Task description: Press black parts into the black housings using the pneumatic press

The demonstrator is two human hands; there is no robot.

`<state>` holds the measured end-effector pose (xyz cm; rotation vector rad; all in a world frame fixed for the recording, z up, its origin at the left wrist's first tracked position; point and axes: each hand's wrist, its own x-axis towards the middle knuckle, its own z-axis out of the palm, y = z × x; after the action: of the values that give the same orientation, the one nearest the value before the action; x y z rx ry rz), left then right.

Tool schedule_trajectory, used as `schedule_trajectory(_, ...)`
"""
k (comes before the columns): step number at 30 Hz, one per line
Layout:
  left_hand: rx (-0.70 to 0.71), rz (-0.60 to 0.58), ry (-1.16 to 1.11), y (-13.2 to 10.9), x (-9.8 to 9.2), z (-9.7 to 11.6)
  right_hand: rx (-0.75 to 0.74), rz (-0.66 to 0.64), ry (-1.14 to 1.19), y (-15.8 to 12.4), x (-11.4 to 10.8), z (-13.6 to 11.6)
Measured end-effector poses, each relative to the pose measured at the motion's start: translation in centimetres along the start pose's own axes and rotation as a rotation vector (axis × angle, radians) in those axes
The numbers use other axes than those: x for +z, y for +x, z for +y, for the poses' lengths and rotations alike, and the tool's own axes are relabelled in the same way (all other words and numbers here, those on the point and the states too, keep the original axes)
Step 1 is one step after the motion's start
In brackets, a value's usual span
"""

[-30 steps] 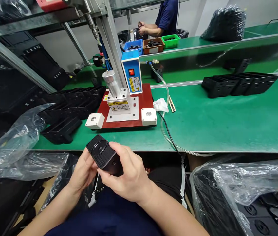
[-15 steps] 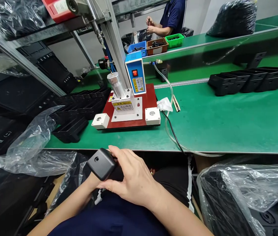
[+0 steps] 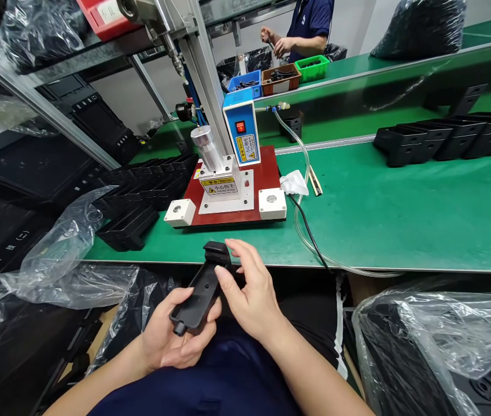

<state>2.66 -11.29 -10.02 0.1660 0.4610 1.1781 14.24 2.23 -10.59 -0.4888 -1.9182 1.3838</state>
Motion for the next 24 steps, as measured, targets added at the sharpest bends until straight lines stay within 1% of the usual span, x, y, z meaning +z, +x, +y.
schedule_trajectory(2,-0.072,0.014,0.002,-0.3,0.9,0.4,0.043,-0.006,0.034,0.1,-0.1,0.5)
schedule_trajectory(4,-0.115,0.023,0.005,-0.4,1.5,0.7,0.085,-0.04,0.071,0.1,-0.1,0.9)
schedule_trajectory(7,-0.155,0.008,-0.02,-0.3,1.8,0.9,0.17,-0.091,0.133,0.2,0.0,1.2)
schedule_trajectory(9,-0.174,0.007,-0.04,-0.1,1.8,1.0,0.22,-0.098,0.174,0.2,0.0,1.4)
schedule_trajectory(14,-0.162,0.057,-0.072,0.3,2.1,1.1,0.273,-0.05,0.245,0.2,0.2,1.9)
schedule_trajectory(19,-0.155,0.087,-0.096,0.5,2.4,1.4,0.357,-0.017,0.424,0.1,0.6,2.7)
schedule_trajectory(24,-0.146,0.136,-0.099,0.7,2.1,1.2,0.424,-0.008,0.564,0.2,0.8,3.0)
